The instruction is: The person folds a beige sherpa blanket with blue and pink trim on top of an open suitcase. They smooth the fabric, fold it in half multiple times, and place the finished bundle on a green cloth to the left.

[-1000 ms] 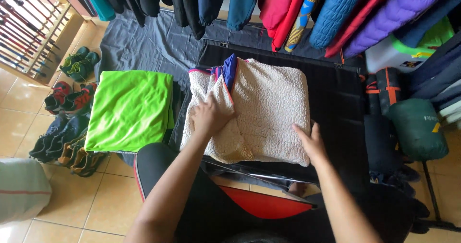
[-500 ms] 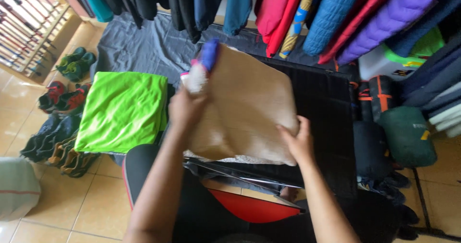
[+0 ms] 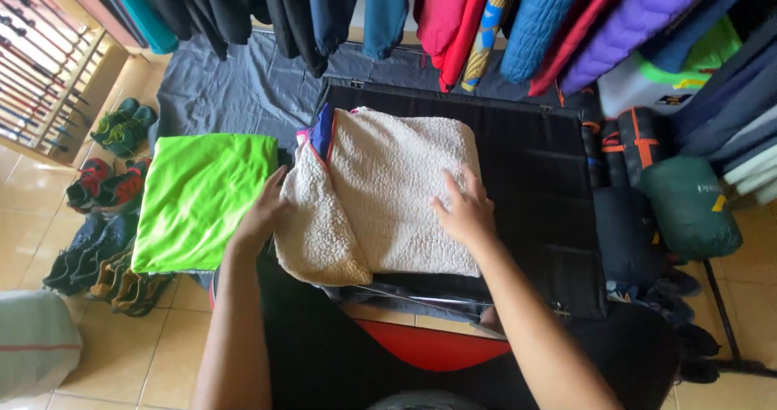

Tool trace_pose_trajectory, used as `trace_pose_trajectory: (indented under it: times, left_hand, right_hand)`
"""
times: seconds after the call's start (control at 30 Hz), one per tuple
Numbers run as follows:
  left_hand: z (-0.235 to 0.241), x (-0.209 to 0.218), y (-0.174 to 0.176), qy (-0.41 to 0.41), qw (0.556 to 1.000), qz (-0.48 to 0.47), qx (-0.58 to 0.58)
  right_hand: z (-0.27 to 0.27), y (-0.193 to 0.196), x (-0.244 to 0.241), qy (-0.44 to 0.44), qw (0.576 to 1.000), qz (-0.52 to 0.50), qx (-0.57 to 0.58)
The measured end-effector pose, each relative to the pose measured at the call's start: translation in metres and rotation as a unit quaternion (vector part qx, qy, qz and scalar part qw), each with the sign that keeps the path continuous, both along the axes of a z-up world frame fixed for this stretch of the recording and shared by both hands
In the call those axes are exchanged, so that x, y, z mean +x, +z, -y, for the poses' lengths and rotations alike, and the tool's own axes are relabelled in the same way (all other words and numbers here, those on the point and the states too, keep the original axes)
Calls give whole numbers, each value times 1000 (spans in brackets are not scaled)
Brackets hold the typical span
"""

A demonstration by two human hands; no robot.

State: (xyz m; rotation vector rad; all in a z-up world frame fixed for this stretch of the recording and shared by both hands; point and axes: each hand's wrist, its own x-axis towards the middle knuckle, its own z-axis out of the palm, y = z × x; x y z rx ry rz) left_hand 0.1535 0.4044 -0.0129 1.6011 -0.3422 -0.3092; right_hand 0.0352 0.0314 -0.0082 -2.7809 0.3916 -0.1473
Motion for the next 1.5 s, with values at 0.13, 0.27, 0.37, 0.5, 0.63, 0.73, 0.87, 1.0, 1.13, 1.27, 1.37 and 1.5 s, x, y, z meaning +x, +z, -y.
trace_pose_trajectory:
  times: [0.13, 0.27, 0.37, 0.5, 0.63, 0.73, 0.87, 1.0, 1.13, 1.27, 1.37, 1.5]
  left_hand:
    - [-2, 6, -48, 40, 978, -17, 204]
    - [37, 3, -25, 64, 947, -10, 314]
    - [70, -6, 25, 65, 951, -66, 294]
    - [117, -2, 6, 83, 958, -75, 265]
    - [150, -4, -51, -3, 925, -62, 375]
    - [159, -10, -17, -49, 893, 43, 446]
    - [176, -17, 79, -52, 877, 366, 307]
    - [233, 18, 49, -97, 790, 496, 346]
    - [255, 82, -69, -86, 774, 486, 397]
    - [254, 69, -113, 135, 721, 563, 381]
    - [256, 61, -126, 145, 721, 551, 394]
    - [261, 72, -121, 142, 711, 550, 414]
  right_hand:
    - [39, -38, -5, -94, 968, 70, 221]
    - [26, -20, -24, -156, 914, 45, 372]
    - [30, -5, -25, -162, 897, 138, 387]
    - [72, 15, -52, -153, 898, 215, 351]
    - [138, -12, -87, -241, 941, -26, 238]
    - [168, -41, -106, -235, 956, -135, 111]
    - [157, -33, -86, -45, 976, 140, -158]
    - [127, 8, -17, 73, 974, 140, -163]
    - [137, -7, 42, 62, 989, -27, -134]
    - [160, -58, 44, 13, 992, -88, -86]
    - [148, -57, 38, -1, 990, -97, -106]
    - [154, -60, 49, 3, 989, -93, -111]
